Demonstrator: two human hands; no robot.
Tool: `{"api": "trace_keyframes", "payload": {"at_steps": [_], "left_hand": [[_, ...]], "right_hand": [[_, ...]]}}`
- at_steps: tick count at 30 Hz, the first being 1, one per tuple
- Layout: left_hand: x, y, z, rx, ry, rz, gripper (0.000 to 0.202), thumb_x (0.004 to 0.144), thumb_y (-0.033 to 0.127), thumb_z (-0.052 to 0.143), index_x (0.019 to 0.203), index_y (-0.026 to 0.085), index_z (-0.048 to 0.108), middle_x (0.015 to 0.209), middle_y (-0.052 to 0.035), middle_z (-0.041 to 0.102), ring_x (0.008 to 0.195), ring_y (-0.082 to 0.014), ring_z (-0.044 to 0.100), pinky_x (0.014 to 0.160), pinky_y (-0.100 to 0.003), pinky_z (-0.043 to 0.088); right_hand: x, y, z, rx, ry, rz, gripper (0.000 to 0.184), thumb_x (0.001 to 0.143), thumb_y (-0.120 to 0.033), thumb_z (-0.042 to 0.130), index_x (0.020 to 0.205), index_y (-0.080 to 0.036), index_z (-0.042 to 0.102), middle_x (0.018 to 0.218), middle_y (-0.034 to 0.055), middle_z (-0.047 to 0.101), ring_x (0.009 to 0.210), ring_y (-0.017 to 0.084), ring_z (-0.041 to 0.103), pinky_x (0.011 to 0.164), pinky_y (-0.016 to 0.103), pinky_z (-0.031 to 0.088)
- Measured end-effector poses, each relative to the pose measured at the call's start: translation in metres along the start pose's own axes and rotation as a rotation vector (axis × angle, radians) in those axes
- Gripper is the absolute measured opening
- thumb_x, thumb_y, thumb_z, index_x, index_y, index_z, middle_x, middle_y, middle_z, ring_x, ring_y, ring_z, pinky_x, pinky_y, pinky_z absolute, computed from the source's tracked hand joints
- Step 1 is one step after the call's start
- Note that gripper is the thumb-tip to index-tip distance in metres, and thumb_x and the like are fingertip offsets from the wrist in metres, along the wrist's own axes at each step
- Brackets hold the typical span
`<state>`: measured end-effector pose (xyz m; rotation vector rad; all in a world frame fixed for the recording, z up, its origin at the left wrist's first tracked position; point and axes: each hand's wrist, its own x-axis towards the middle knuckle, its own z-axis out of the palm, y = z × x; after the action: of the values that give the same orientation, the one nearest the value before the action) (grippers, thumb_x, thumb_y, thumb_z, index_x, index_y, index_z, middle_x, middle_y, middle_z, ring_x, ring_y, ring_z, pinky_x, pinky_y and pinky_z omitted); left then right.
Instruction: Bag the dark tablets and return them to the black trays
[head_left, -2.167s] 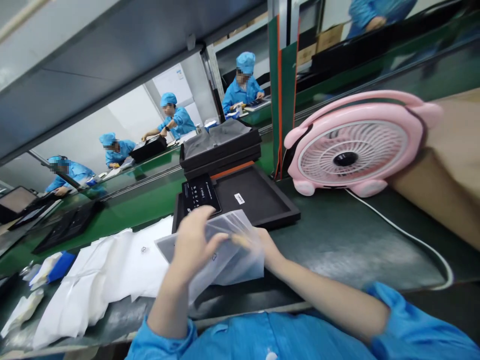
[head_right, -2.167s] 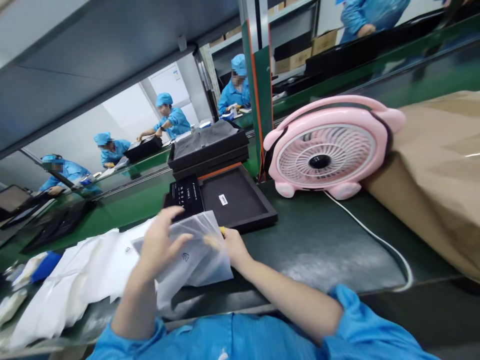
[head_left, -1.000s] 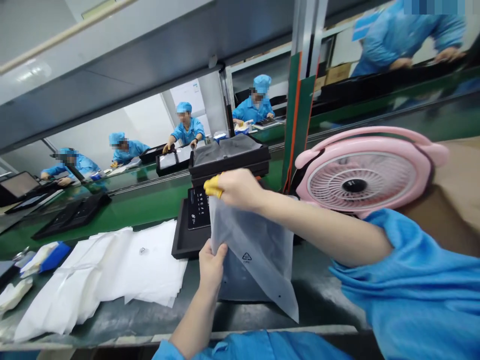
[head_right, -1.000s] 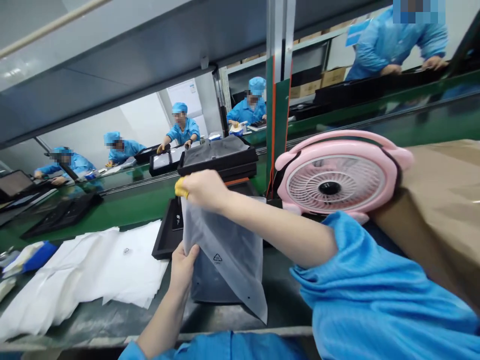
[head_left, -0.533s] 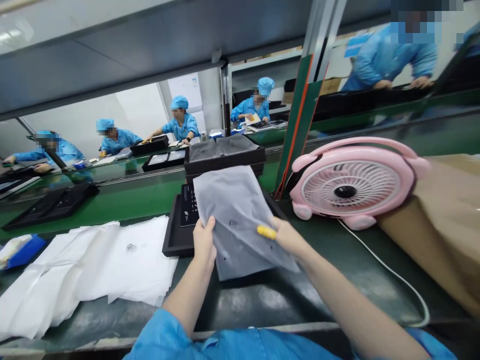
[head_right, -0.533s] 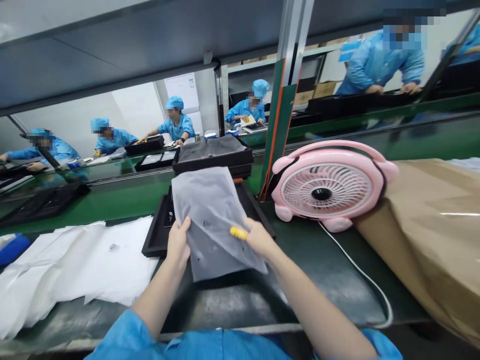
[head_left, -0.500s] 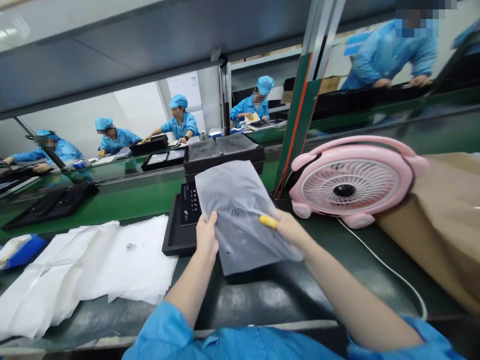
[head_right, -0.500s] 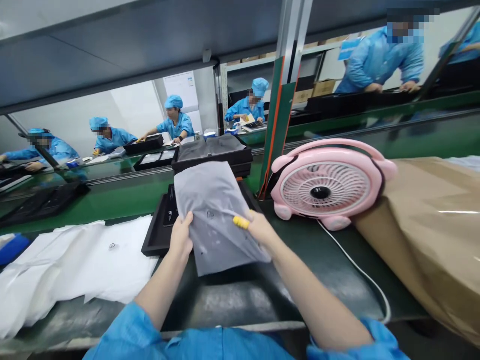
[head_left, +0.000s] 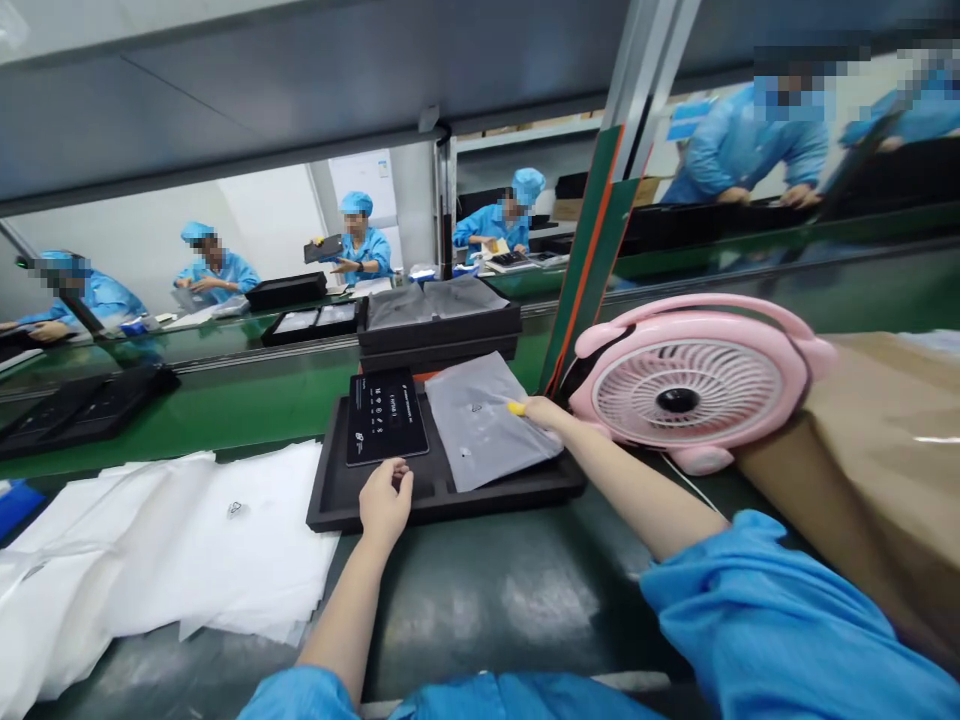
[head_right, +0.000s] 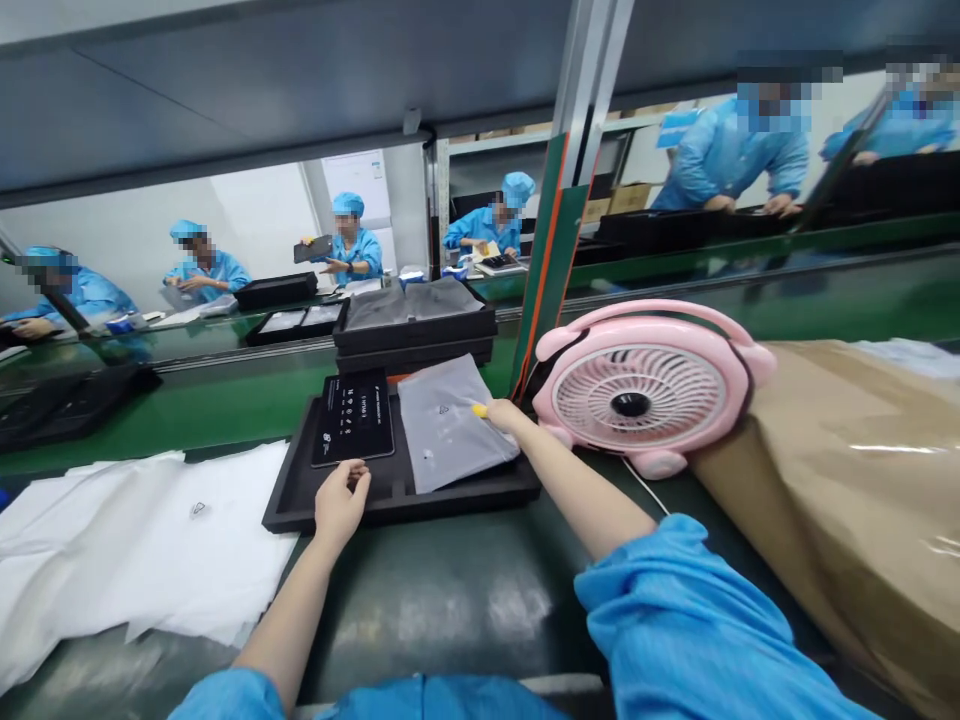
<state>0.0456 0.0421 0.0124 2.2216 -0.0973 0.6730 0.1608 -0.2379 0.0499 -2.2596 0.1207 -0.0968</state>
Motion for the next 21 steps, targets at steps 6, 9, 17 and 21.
{"api": "trace_keyframes", "payload": {"at_steps": [6,9,17,21], "left_hand": [[0.003,0.000,0.000,0.070,0.011,0.105,0.018,0.076,0.030,0.046,0.083,0.020,0.060,0.078,-0.0024,0.066,0.075,-0.0164,0.061,0.074,-0.029,0.047],[0.004,0.001,0.000,0.054,0.014,0.097,0.017,0.075,0.031,0.048,0.081,0.021,0.060,0.078,-0.0030,0.066,0.075,-0.0177,0.061,0.073,-0.030,0.046],[-0.011,0.003,-0.034,-0.104,-0.097,-0.019,0.021,0.073,0.037,0.050,0.082,0.020,0.059,0.080,-0.0052,0.066,0.078,-0.0204,0.061,0.077,-0.032,0.045],[-0.006,-0.028,-0.079,-0.028,0.050,-0.151,0.023,0.073,0.037,0.050,0.087,0.019,0.058,0.080,-0.0052,0.065,0.077,-0.0202,0.061,0.075,-0.032,0.045]], "right_hand": [[-0.032,-0.038,-0.014,-0.075,0.182,-0.102,0.046,0.062,-0.026,0.072,0.103,-0.013,0.056,0.105,0.0132,0.059,0.101,0.026,0.054,0.087,0.034,0.040],[-0.060,-0.067,-0.032,0.087,0.215,-0.366,0.041,0.075,-0.036,0.059,0.110,-0.016,0.052,0.103,0.0080,0.061,0.092,0.017,0.058,0.083,0.028,0.043],[-0.066,-0.079,-0.083,-0.501,0.409,-0.555,0.037,0.077,-0.028,0.053,0.111,-0.014,0.056,0.109,0.0116,0.057,0.100,0.024,0.052,0.087,0.035,0.041],[-0.044,-0.058,-0.074,-0.670,0.311,-0.527,0.034,0.077,-0.029,0.053,0.108,-0.016,0.057,0.104,0.0099,0.058,0.094,0.024,0.054,0.082,0.034,0.043]]}}
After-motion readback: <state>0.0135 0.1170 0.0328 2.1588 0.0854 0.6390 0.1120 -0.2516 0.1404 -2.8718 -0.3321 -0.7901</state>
